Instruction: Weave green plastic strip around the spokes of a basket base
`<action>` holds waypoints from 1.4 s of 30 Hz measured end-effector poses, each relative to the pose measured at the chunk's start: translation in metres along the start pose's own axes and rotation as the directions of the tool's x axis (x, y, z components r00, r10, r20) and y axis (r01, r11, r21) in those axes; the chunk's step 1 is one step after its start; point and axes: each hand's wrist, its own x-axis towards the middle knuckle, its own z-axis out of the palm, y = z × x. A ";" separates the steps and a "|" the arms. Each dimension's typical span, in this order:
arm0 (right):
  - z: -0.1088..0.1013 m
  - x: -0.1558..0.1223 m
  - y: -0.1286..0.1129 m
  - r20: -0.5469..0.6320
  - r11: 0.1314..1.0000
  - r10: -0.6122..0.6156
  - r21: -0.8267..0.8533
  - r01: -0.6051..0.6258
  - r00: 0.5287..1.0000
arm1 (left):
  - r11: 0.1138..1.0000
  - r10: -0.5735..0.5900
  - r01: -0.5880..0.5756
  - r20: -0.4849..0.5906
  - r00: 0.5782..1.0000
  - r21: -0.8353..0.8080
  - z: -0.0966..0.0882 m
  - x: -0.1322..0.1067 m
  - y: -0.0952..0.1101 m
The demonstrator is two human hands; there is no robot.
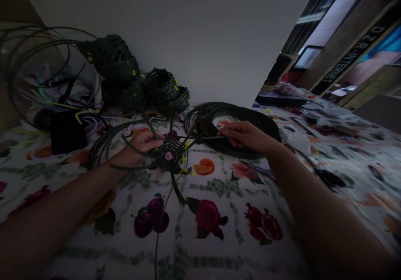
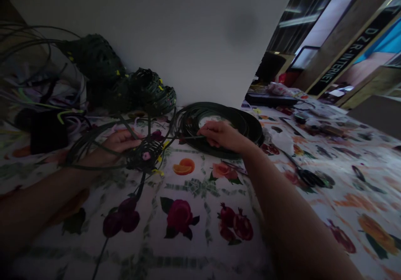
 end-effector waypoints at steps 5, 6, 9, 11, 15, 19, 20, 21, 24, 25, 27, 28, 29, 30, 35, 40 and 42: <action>0.024 0.006 -0.013 -0.185 0.741 -0.311 -0.662 0.116 0.932 | 0.999 0.003 -0.001 -0.041 0.999 0.050 0.000 0.003 -0.008; 0.032 0.007 -0.015 -0.208 0.690 -0.336 -0.718 0.090 0.919 | 0.999 0.002 0.000 -0.045 0.999 0.044 0.000 0.004 -0.010; 0.055 0.009 -0.019 -0.064 0.692 -0.350 -0.690 0.212 0.935 | 0.999 -0.011 0.012 -0.023 1.000 0.033 0.001 0.005 -0.014; 0.068 0.010 -0.019 -0.033 0.779 -0.344 -0.568 0.265 0.939 | 1.000 -0.010 0.009 0.008 1.000 0.027 0.001 0.006 -0.017; 0.083 0.011 -0.024 -0.027 0.940 -0.248 -0.248 0.234 0.968 | 1.000 0.003 -0.002 0.062 0.998 -0.020 0.003 0.006 -0.022; 0.082 0.010 -0.035 0.019 0.993 -0.098 -0.067 0.099 0.995 | 1.000 0.026 -0.025 0.042 0.999 -0.005 0.008 0.002 -0.019; 0.082 0.009 -0.037 0.006 0.996 -0.076 -0.042 0.076 0.997 | 0.999 0.030 -0.031 0.028 0.999 0.024 0.009 0.000 -0.018; 0.082 0.009 -0.038 -0.009 0.998 -0.058 -0.013 0.058 0.998 | 0.998 0.035 -0.036 0.012 0.999 0.059 0.009 -0.001 -0.016; 0.085 0.009 -0.035 -0.051 0.994 -0.032 0.107 0.037 0.998 | 0.989 0.069 -0.065 -0.028 0.997 0.136 0.011 -0.003 -0.012; 0.087 0.010 -0.033 -0.064 0.989 -0.027 0.146 0.036 0.998 | 0.987 0.079 -0.074 -0.030 0.996 0.140 0.011 -0.004 -0.012; 0.089 0.011 -0.029 -0.093 0.977 -0.022 0.208 0.041 0.995 | 0.992 0.087 -0.083 -0.028 0.996 0.099 0.012 -0.004 -0.013; 0.090 0.012 -0.028 -0.101 0.972 -0.022 0.232 0.045 0.995 | 0.995 0.082 -0.080 -0.026 0.996 0.066 0.012 -0.003 -0.014; 0.089 0.013 -0.027 -0.096 0.967 -0.021 0.252 0.045 0.995 | 0.997 0.079 -0.078 -0.024 0.997 0.030 0.012 -0.003 -0.016; 0.087 0.013 -0.026 -0.079 0.962 -0.019 0.269 0.040 0.997 | 0.997 0.076 -0.076 -0.020 0.997 -0.005 0.012 -0.002 -0.017; 0.076 0.013 -0.029 0.004 0.950 0.001 0.311 -0.002 1.000 | 0.995 0.075 -0.075 0.001 0.997 -0.066 0.012 -0.001 -0.019; 0.080 0.012 -0.035 -0.070 0.926 0.095 0.372 -0.062 0.993 | 0.989 0.150 -0.148 -0.064 0.987 0.028 0.014 -0.004 -0.017; 0.084 0.011 -0.037 -0.080 0.924 0.133 0.371 -0.094 0.988 | 0.985 0.174 -0.172 -0.095 0.980 0.026 0.016 -0.005 -0.018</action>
